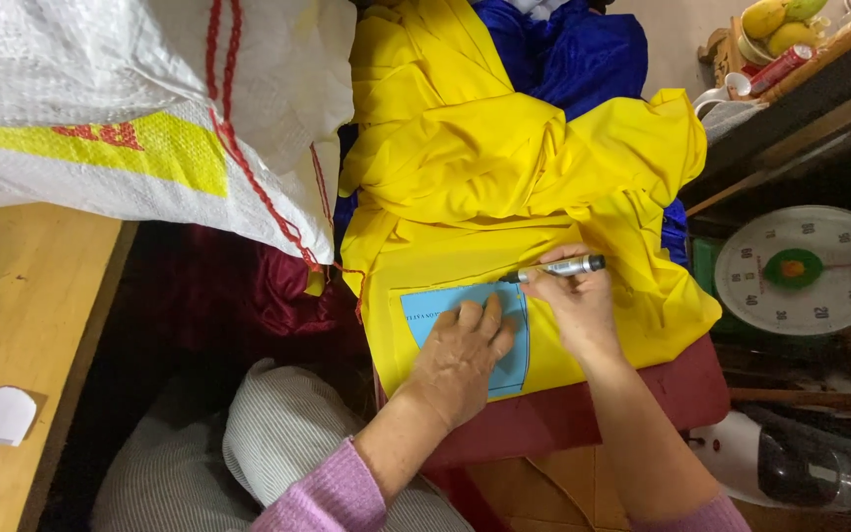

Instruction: Smoothing out yellow fabric and tracing a blue pattern piece onto it using a marker on a sewing workstation.

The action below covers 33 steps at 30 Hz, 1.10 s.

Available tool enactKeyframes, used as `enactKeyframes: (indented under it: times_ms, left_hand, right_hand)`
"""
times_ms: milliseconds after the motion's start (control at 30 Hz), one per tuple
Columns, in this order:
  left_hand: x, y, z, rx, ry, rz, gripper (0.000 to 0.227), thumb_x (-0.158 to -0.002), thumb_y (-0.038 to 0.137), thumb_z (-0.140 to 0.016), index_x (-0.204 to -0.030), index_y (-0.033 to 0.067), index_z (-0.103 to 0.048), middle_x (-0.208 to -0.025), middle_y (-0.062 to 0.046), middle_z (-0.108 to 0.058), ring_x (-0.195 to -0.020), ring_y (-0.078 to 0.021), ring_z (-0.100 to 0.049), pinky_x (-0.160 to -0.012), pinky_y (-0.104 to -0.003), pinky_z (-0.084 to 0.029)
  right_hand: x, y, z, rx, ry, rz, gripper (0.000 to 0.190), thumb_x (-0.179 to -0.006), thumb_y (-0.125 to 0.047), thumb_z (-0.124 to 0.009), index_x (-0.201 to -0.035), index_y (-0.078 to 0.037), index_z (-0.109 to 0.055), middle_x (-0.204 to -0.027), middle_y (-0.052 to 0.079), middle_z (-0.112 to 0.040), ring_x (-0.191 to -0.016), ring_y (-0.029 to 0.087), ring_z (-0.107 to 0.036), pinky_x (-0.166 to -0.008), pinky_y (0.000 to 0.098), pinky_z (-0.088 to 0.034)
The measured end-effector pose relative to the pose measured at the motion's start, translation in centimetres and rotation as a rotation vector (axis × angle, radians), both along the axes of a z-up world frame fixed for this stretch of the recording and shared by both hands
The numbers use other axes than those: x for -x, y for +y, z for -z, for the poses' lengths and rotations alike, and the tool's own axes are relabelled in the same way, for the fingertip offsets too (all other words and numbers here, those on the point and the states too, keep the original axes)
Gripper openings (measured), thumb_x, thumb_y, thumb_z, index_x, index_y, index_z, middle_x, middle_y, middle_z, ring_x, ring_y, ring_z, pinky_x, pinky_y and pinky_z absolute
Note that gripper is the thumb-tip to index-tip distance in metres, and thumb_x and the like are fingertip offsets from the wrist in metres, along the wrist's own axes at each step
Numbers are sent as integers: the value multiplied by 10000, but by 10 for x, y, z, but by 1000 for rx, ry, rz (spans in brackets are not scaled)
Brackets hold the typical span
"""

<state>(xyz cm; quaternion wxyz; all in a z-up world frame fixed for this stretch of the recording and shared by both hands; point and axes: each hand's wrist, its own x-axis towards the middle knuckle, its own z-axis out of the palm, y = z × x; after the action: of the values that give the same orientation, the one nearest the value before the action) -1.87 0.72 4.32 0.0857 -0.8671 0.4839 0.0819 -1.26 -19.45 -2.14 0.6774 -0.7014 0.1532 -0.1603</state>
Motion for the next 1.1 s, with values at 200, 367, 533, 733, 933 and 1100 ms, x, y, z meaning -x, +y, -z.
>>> enactKeyframes:
  times_ms: [200,367,533,733,933,1100]
  left_hand:
    - [-2,-4,3,-6,-9,8,679,-921,267,-572,-1563,236,-352,-1587,-149,-353,-1225,-308,-428,-912,-392,-429]
    - [-5,-11,6,-17,40,32,700,-890,224,-553,-1560,201,-350,-1588,-176,-353,-1208,-302,-433,-927,-407,-395]
    - [-7,-13,7,-14,83,45,685,-875,197,-577,-1532,181,-385,-1591,-192,-346,-1210,-301,-451,-901,-398,-408]
    - [-9,-17,4,-20,70,48,677,-882,198,-610,-1515,166,-374,-1612,-180,-336,-1228,-292,-473,-922,-398,-429]
    - [-16,-21,-2,-37,79,56,759,-856,165,-624,-1559,152,-339,-1644,-164,-301,-1176,-272,-514,-850,-363,-445]
    - [-25,-20,1,-26,210,37,779,-850,109,-616,-1572,131,-326,-1664,-144,-289,-1189,-287,-539,-862,-372,-459]
  right_hand:
    - [2,2,-12,-24,-30,37,248,-847,41,-751,-1024,59,-578,-840,168,-642,-784,233,-724,-771,429,-688]
    - [4,-4,-9,-38,-35,71,262,-843,37,-748,-1041,47,-577,-863,145,-631,-800,208,-718,-793,417,-688]
    - [3,-8,-3,-20,-13,68,252,-838,36,-758,-1026,48,-590,-862,169,-655,-806,220,-723,-789,432,-684]
    - [7,-15,-5,-29,-40,108,254,-849,43,-742,-1032,44,-566,-875,175,-660,-823,222,-726,-795,434,-686]
    - [6,-14,-3,46,8,89,257,-842,31,-759,-1033,35,-587,-863,176,-675,-827,212,-725,-799,411,-678]
    - [14,-15,-13,-9,-36,131,284,-860,25,-743,-1069,33,-551,-893,152,-649,-864,216,-725,-824,416,-685]
